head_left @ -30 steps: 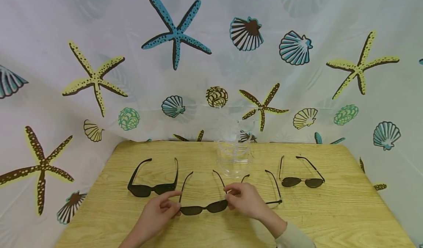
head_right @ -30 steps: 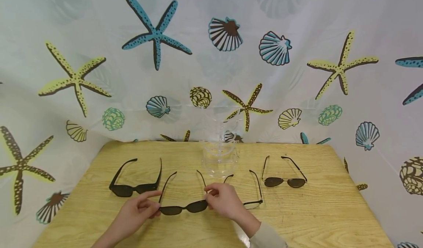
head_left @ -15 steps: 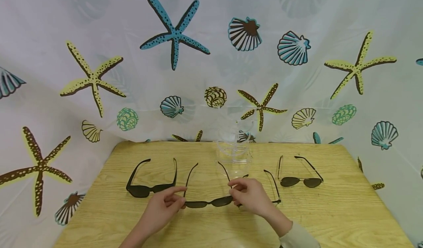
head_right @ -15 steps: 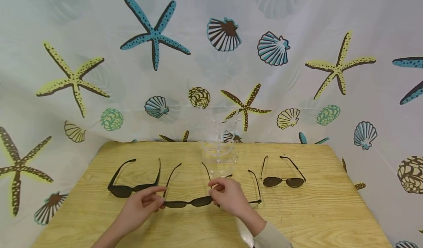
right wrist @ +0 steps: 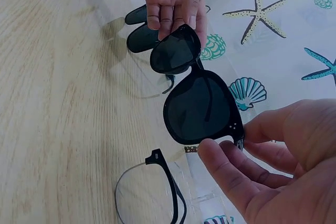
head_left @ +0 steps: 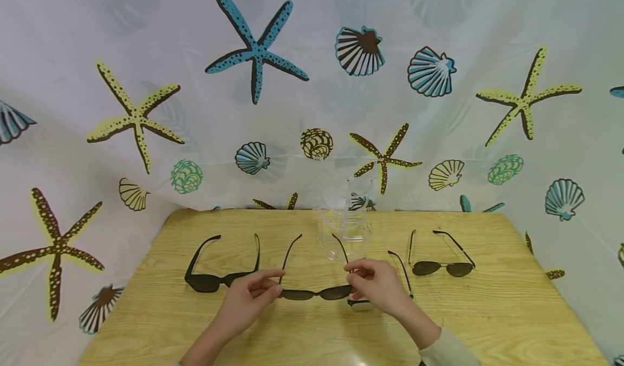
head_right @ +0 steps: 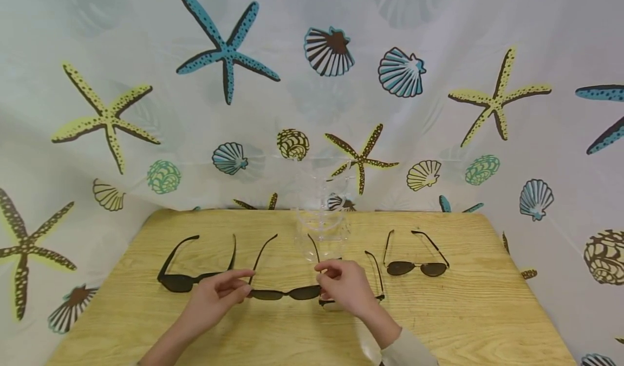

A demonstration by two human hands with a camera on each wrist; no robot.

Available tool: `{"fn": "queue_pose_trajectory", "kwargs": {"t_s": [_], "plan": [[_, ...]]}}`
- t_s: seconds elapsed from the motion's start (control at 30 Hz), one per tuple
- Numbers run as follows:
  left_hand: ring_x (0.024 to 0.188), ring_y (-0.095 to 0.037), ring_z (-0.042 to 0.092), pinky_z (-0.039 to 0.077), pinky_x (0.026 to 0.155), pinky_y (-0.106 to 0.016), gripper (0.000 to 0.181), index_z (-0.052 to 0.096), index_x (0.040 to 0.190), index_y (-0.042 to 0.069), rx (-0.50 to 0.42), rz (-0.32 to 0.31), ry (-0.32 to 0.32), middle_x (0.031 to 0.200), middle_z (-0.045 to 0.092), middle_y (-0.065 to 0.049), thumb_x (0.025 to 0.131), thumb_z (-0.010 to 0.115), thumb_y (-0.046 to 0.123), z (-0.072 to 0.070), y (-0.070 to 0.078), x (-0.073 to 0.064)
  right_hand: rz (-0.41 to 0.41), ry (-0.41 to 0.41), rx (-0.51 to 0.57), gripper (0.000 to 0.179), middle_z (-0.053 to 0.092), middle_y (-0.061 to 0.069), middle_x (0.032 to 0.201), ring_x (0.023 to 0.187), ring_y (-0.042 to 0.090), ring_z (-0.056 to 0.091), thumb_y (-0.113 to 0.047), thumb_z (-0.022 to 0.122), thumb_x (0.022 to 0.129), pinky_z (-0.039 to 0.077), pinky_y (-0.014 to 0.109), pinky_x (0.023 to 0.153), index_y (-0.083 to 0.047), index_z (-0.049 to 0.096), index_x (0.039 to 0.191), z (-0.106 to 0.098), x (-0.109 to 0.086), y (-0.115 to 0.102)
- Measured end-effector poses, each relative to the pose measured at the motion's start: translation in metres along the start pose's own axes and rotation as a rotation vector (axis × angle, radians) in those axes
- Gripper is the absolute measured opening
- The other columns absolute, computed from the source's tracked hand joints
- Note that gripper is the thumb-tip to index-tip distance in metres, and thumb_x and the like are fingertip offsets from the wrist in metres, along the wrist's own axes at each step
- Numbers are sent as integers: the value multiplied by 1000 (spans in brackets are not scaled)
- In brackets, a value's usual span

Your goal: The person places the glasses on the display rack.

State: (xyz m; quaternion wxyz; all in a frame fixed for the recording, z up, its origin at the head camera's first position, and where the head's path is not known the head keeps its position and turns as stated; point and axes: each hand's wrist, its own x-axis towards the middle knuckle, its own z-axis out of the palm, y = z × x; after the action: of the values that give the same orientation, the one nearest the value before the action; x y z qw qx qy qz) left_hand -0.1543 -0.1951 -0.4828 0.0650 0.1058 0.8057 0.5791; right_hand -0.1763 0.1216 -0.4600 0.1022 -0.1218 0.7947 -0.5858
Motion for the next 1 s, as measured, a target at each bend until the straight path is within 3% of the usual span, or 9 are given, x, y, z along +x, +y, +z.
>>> {"fn": "queue_pose_trajectory", "kwargs": {"t_s": [0.1,0.33,0.57,0.7,1.0], "plan": [[100,-27,77,63,85,-30,40,68,139,6,-16,-12,2,112,77,-17,102,72,22,3,1,3,3,19,-4,27,75,18,94,75,38,75,-8,68,101,65,39,68,4,73,124,-3,-1,1],[98,-19,76,60,83,-23,38,69,137,7,-29,-10,9,111,77,-16,102,71,20,12,3,13,30,83,-9,28,76,19,98,75,28,74,-7,66,100,66,42,70,4,73,125,-9,-2,3],[96,-22,75,62,83,-32,35,70,136,7,-36,-2,-20,111,76,-18,103,70,16,20,10,22,33,129,-20,30,76,21,99,73,28,75,-7,66,100,65,39,67,4,72,128,-16,-4,2],[98,-23,74,60,83,-30,38,69,138,6,-48,3,-42,113,75,-19,103,71,19,22,14,27,25,147,-65,29,78,18,96,69,25,76,-7,65,100,65,41,68,2,73,127,-20,-4,3],[100,-28,72,60,86,-37,38,69,139,9,-87,-51,-19,116,75,-15,102,72,20,30,18,45,59,205,-68,30,77,18,94,67,23,76,-5,64,99,65,41,69,1,74,126,-28,0,5]]}}
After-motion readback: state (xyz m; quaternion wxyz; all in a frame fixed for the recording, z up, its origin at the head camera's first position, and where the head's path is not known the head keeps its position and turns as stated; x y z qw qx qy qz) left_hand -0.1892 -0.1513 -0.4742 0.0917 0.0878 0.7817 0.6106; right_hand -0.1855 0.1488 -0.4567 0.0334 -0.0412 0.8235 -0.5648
